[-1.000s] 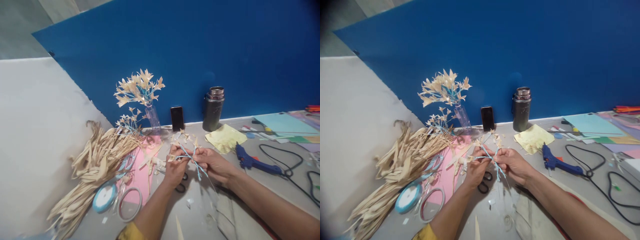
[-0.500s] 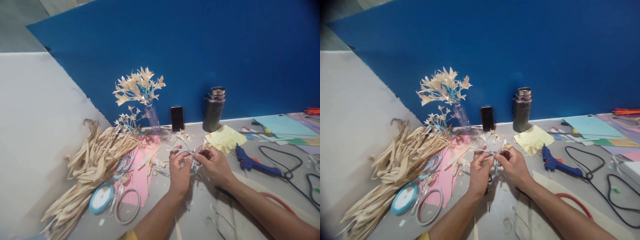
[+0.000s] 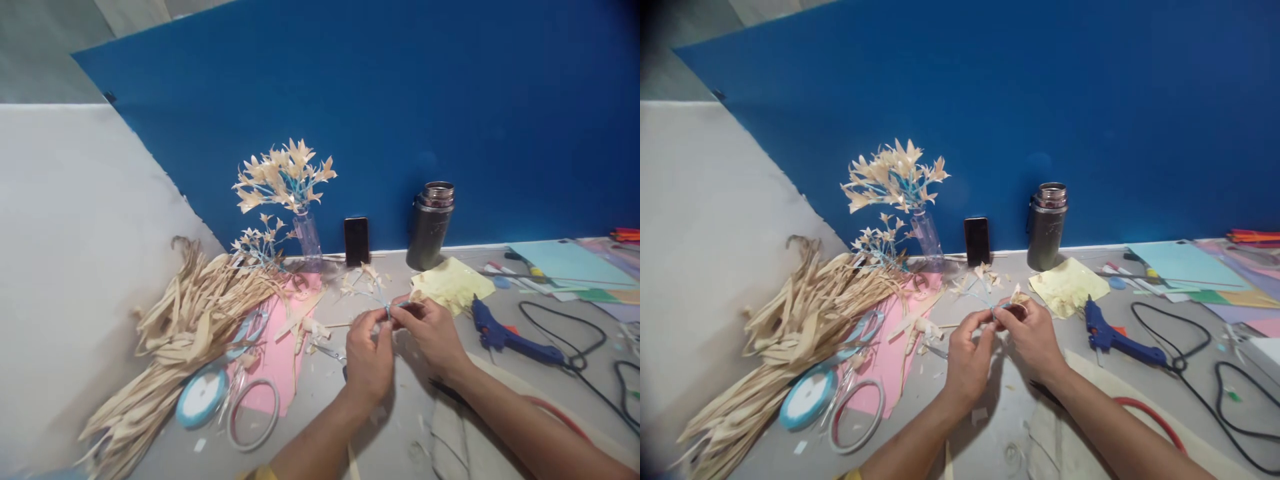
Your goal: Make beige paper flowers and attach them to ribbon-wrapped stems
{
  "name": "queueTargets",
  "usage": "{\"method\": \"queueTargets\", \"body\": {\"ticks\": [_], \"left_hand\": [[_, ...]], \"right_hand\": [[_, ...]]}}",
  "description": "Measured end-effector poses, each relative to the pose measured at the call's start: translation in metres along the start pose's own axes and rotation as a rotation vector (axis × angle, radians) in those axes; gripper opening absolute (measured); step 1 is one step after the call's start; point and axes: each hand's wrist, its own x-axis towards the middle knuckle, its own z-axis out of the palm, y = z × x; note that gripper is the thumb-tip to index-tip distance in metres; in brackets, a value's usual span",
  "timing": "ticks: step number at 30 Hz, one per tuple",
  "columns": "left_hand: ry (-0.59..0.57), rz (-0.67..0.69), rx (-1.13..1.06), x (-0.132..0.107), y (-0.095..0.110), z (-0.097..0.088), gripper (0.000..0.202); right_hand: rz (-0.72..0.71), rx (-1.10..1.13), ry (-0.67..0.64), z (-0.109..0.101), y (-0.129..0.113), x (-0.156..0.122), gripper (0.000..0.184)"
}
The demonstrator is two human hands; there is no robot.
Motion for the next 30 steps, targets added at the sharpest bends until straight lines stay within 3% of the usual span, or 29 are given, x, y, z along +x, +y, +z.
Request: {"method": "queueTargets", "body": {"ticks": [3, 10, 12, 16, 20, 23, 27, 30], "left_hand": [[-0.067, -0.125, -0.058, 0.0, 0.001, 0.001, 0.021], [-0.084, -0.089, 0.065, -0.001, 0.003, 0.001, 0.019], [-0.11, -0.19, -0.037, 0.001, 0.001, 0.0, 0.018], [-0.12, -0.357, -0.303, 0.007, -0.001, -0.001, 0.013], [-0.022, -0.272, -0.261, 0.005, 0.002, 0.0, 0.009], [-0.028, -0.205, -0.171, 0.002, 0.002, 0.002, 0.015], [-0.08, -0.349, -0.248, 0.002, -0.005, 0.003, 0.012], [-0.082, -0.302, -0.274, 0.008, -0.006, -0.005, 0.012]], "right_hand": [[-0.028, -0.004, 0.02, -0.001, -0.002, 0.001, 0.03], [0.029, 0.078, -0.007, -0.002, 0.006, 0.003, 0.033], [0.083, 0.16, -0.037, -0.002, 0.01, 0.005, 0.035], [0.228, 0.377, -0.218, -0.002, 0.011, 0.008, 0.039], [0.218, 0.288, -0.219, -0.005, 0.009, 0.008, 0.046], [0.216, 0.192, -0.232, -0.006, 0.01, 0.005, 0.044], [0.308, 0.306, -0.286, -0.003, 0.011, 0.004, 0.044], [0.319, 0.318, -0.268, -0.004, 0.012, 0.007, 0.043]]}}
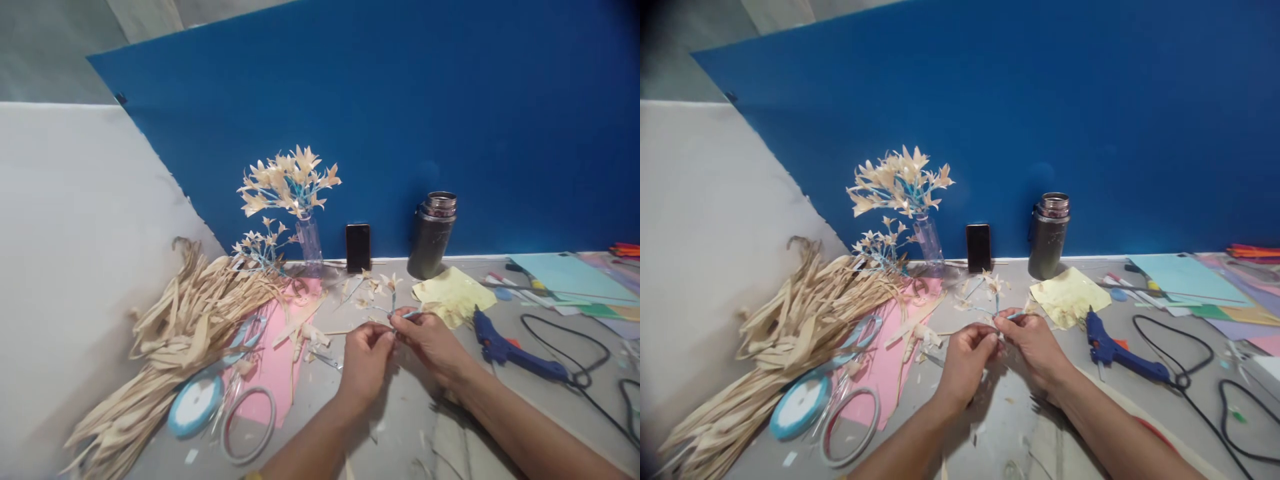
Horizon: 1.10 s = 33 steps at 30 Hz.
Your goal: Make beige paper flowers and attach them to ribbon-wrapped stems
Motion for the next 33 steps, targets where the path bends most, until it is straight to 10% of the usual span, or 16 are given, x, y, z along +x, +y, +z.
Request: {"method": "queueTargets", "body": {"ticks": [4, 21, 33], "left_hand": [[0.068, 0.154, 0.026, 0.006, 0.011, -0.01, 0.014], [0.23, 0.055, 0.077, 0.001, 0.006, 0.0, 0.013], [0.102, 0.082, -0.177, -0.001, 0.02, -0.003, 0.02]], "right_hand": [[-0.037, -0.061, 0.022, -0.004, 0.003, 0.002, 0.039], [-0.128, -0.289, 0.015, 0.018, -0.003, -0.012, 0.022], [0.009, -0.004, -0.043, -0.003, 0.0, 0.001, 0.039]]}}
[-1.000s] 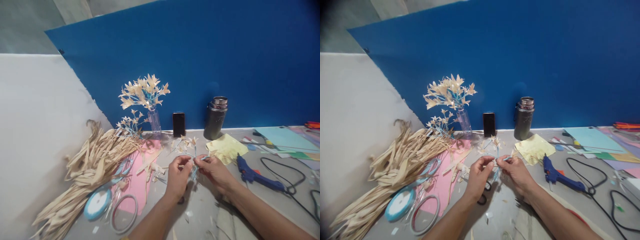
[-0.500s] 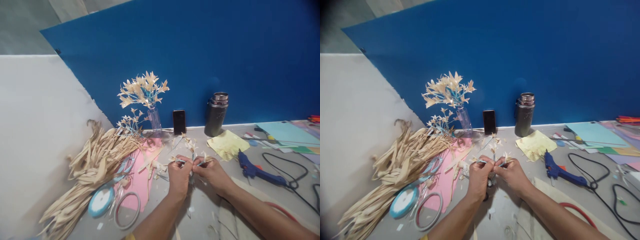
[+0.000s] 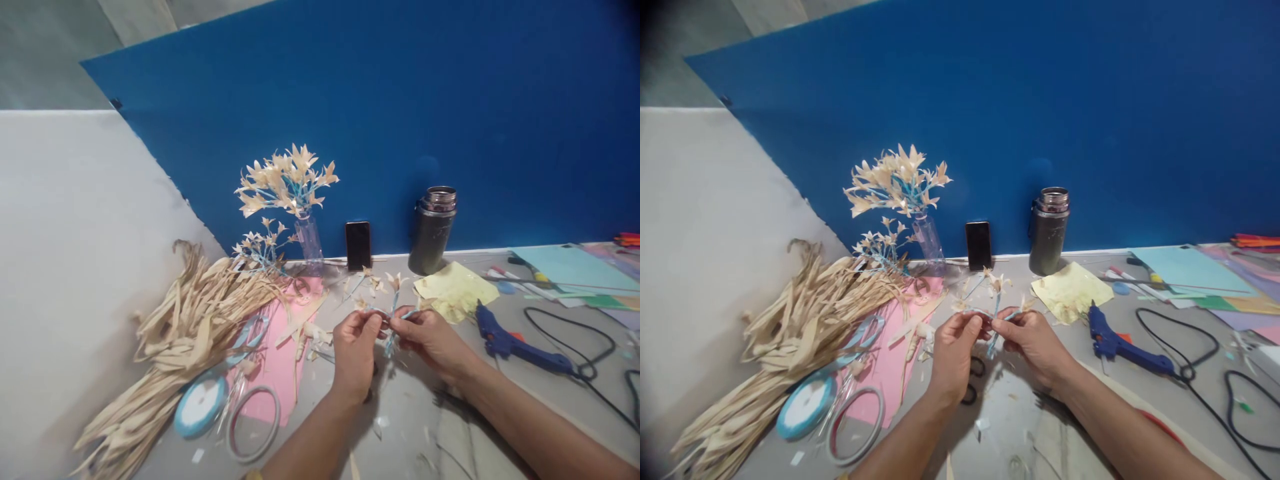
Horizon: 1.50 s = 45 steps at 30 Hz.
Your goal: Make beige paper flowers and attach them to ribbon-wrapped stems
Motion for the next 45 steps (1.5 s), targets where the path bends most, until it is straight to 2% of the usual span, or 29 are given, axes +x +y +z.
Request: {"method": "queueTargets", "body": {"ticks": [3, 10, 14, 18, 21, 24, 29, 31, 36, 39, 41, 43, 45], "left_hand": [[0.015, 0.002, 0.053, 0.002, 0.002, -0.003, 0.02], [-0.058, 0.051, 0.083, 0.002, 0.008, -0.006, 0.02], [-0.05, 0.026, 0.028, 0.0, 0.008, -0.003, 0.016], [-0.063, -0.067, 0.045, 0.001, -0.001, -0.001, 0.018], [-0.132, -0.141, 0.098, 0.004, -0.008, -0.004, 0.021], [-0.232, -0.241, 0.025, 0.007, -0.011, -0.009, 0.028], [-0.437, -0.538, -0.26, 0.01, -0.013, -0.015, 0.039], [-0.5, -0.605, -0.333, 0.011, -0.015, -0.017, 0.039], [-0.528, -0.681, -0.394, 0.009, -0.013, -0.017, 0.035], [-0.532, -0.652, -0.381, 0.007, -0.012, -0.014, 0.035], [-0.504, -0.563, -0.278, 0.005, -0.014, -0.01, 0.032], [-0.38, -0.371, -0.018, 0.002, -0.017, -0.006, 0.027], [-0.185, -0.106, 0.322, -0.001, -0.02, -0.003, 0.022]], "right_hand": [[0.024, -0.067, -0.041, 0.0, -0.002, -0.002, 0.04], [0.033, -0.081, -0.152, -0.001, -0.009, -0.004, 0.042], [0.051, -0.002, -0.127, -0.002, -0.009, -0.002, 0.039], [0.007, 0.071, -0.027, -0.004, -0.008, 0.001, 0.033], [-0.008, 0.081, -0.016, -0.005, -0.009, 0.001, 0.031], [0.006, 0.081, -0.053, -0.006, -0.011, 0.0, 0.03], [0.074, 0.083, -0.153, -0.006, -0.016, -0.004, 0.028], [0.1, 0.1, -0.207, -0.006, -0.018, -0.005, 0.028], [0.123, 0.111, -0.26, -0.007, -0.019, -0.006, 0.029], [0.127, 0.068, -0.258, -0.006, -0.017, -0.007, 0.03], [0.097, 0.028, -0.233, -0.003, -0.014, -0.009, 0.032], [0.012, -0.053, -0.153, 0.002, -0.012, -0.01, 0.033], [-0.089, -0.191, -0.038, 0.005, -0.009, -0.01, 0.033]]}}
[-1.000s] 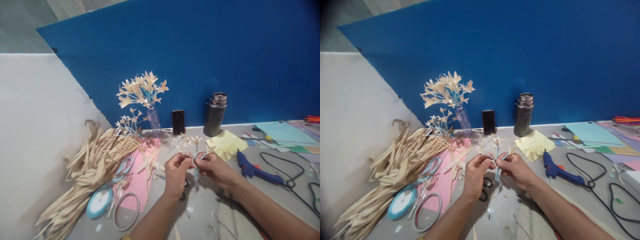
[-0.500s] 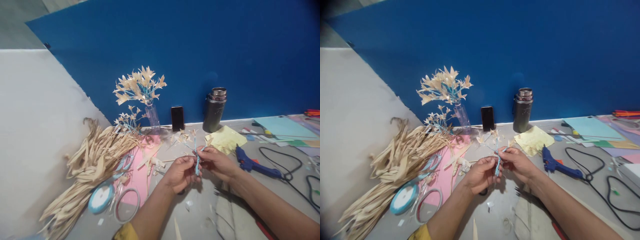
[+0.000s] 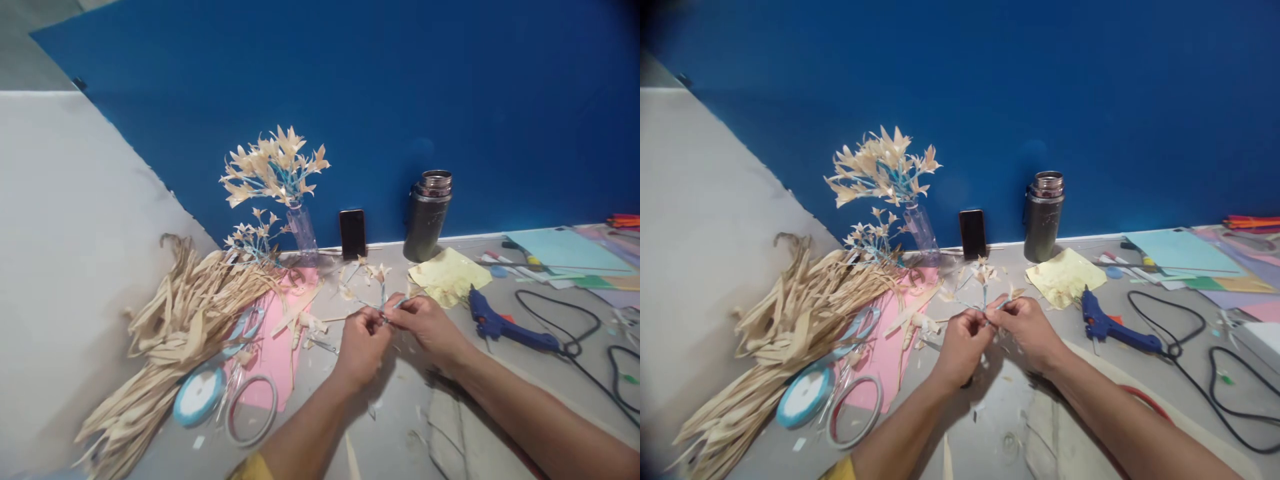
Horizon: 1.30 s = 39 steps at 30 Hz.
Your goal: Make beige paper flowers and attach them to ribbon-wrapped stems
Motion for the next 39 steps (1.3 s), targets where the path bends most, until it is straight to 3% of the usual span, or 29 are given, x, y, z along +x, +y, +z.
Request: {"method": "queueTargets", "body": {"ticks": [2, 3, 5, 7, 9, 15, 18, 22, 24, 28, 34, 36, 39], "left_hand": [[0.153, 0.144, 0.23, -0.002, 0.0, 0.002, 0.019], [0.146, 0.166, 0.243, -0.002, 0.001, 0.002, 0.016], [-0.003, 0.084, 0.074, -0.001, 0.005, -0.001, 0.011], [-0.175, -0.078, -0.204, 0.001, 0.009, -0.006, 0.025], [-0.257, -0.199, -0.397, 0.004, 0.011, -0.012, 0.038], [-0.496, -0.353, -0.443, 0.011, 0.007, -0.021, 0.042], [-0.315, -0.249, -0.257, 0.01, 0.004, -0.017, 0.032], [0.098, 0.188, 0.355, 0.002, 0.0, -0.005, 0.019], [0.178, 0.337, 0.561, -0.003, -0.003, 0.0, 0.019], [0.098, 0.403, 0.738, -0.006, -0.009, 0.004, 0.018], [0.069, 0.305, 1.033, -0.007, -0.015, 0.007, 0.029], [0.056, 0.3, 0.935, -0.004, -0.015, 0.006, 0.027], [-0.025, 0.269, 0.524, 0.003, -0.009, -0.003, 0.021]], "right_hand": [[-0.045, -0.099, 0.086, 0.002, 0.002, 0.001, 0.032], [-0.045, -0.089, 0.107, 0.001, 0.003, 0.002, 0.033], [-0.009, 0.034, 0.097, -0.002, 0.003, 0.005, 0.034], [0.049, 0.177, 0.03, -0.006, 0.002, 0.007, 0.034], [0.098, 0.254, -0.063, -0.009, 0.0, 0.007, 0.034], [0.181, 0.28, -0.178, -0.004, -0.003, 0.001, 0.036], [0.094, 0.194, -0.048, -0.002, 0.001, 0.002, 0.038], [-0.068, -0.108, 0.228, -0.001, 0.008, 0.005, 0.034], [-0.093, -0.217, 0.319, -0.002, 0.009, 0.006, 0.03], [-0.103, -0.267, 0.374, -0.002, 0.011, 0.006, 0.03], [-0.024, -0.192, 0.405, -0.003, 0.019, 0.009, 0.04], [0.007, -0.125, 0.355, -0.004, 0.019, 0.01, 0.042], [0.019, -0.033, 0.193, -0.005, 0.012, 0.01, 0.037]]}}
